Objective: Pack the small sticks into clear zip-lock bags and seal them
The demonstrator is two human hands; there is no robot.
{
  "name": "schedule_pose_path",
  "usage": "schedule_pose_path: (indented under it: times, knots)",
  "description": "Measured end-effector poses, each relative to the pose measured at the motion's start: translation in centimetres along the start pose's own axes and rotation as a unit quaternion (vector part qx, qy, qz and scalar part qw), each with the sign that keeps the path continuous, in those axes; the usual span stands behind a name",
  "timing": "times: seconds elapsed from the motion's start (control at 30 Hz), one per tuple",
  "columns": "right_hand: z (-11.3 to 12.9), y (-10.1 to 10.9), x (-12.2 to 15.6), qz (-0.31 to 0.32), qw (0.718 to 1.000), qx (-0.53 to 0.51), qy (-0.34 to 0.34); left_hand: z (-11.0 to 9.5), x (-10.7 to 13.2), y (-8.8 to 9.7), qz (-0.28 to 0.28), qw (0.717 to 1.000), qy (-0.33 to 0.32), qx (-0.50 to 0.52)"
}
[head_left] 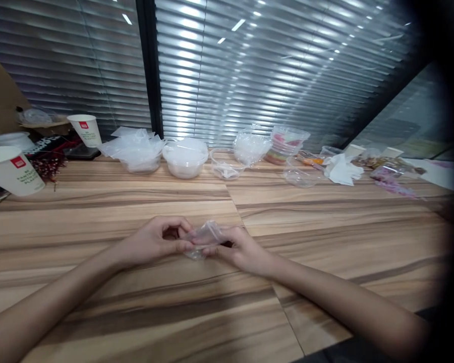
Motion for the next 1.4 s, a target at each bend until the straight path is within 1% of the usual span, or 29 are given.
schedule_pose_path:
  times: [0.07, 0.13, 0.2, 0.27, 0.37, 0.43, 0.5, 0.6, 0.77, 0.83, 0.93, 1.0, 1.07, 1.13, 1.23, 1.3, 1.4]
  knots:
    - [0.0, 0.2, -0.1, -0.015, 1.0, 0.001, -0.007, 0.4, -0.1, 0.5, -0.039, 0.998, 0.015, 0.047]
    - [-0.3, 0.5, -0.3, -0.046, 0.999, 0.004, -0.016, 0.7, -0.2, 0.9, -0.084, 0.993, 0.018, 0.078]
    - [-0.8, 0.7, -0.3, -0.075, 0.997, 0.012, -0.032, 0.8, -0.3, 1.0, -0.103, 0.991, 0.009, 0.083]
    - [-1.4, 0.7, -0.3, -0.094, 0.994, 0.025, -0.05, 0.9, -0.3, 0.7, -0.094, 0.992, 0.0, 0.082]
    - [-2.0, 0.7, -0.1, -0.113, 0.99, 0.053, -0.058, 0.7, -0.3, 0.1, -0.06, 0.994, -0.013, 0.09]
    - [-1.9, 0.7, 0.0, -0.121, 0.988, 0.082, -0.041, 0.6, -0.3, -0.2, -0.046, 0.997, -0.015, 0.059]
    - [-1.5, 0.6, 0.1, -0.121, 0.985, 0.119, -0.015, 0.5, -0.2, -0.3, -0.044, 0.999, -0.019, -0.02]
    - [-0.6, 0.4, 0.3, -0.109, 0.979, 0.174, 0.008, 0.4, -0.3, -0.2, -0.054, 0.989, -0.045, -0.129]
    - [0.1, 0.2, 0.3, -0.094, 0.973, 0.209, -0.003, 0.2, -0.3, -0.1, -0.08, 0.974, -0.089, -0.191]
    - [0.1, 0.2, 0.3, -0.107, 0.971, 0.214, -0.009, 0.1, -0.1, -0.2, -0.088, 0.965, -0.111, -0.222]
    - [0.2, 0.1, 0.4, -0.133, 0.969, 0.207, -0.008, -0.1, 0.6, -0.7, -0.108, 0.944, -0.169, -0.263]
    - [0.4, 0.0, 0.5, -0.139, 0.969, 0.202, 0.0, -0.3, 1.1, -1.0, -0.129, 0.926, -0.212, -0.283]
    - [0.6, 0.0, 0.6, -0.135, 0.969, 0.205, 0.01, -0.4, 1.4, -1.2, -0.149, 0.913, -0.24, -0.296]
    - [0.6, 0.0, 0.5, -0.13, 0.969, 0.211, 0.016, -0.5, 1.3, -1.2, -0.14, 0.916, -0.232, -0.296]
    - [0.3, 0.2, 0.4, -0.13, 0.968, 0.215, 0.024, -0.4, 0.8, -1.1, -0.105, 0.936, -0.178, -0.284]
    - [0.2, 0.3, 0.4, -0.13, 0.967, 0.215, 0.041, -0.4, 0.5, -1.0, -0.102, 0.942, -0.153, -0.281]
    - [0.1, 0.3, 0.5, -0.117, 0.963, 0.231, 0.069, -0.3, 0.3, -1.1, -0.104, 0.941, -0.147, -0.286]
Point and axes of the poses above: each hand's wrist, its own x-axis away from the middle knuckle, its own y-axis out of the back of the hand, z = x × y, the point moved 2 cm from there along -x, towards the middle knuckle, and after that the axes turned 1 degree about y, right-handed, at the moved point
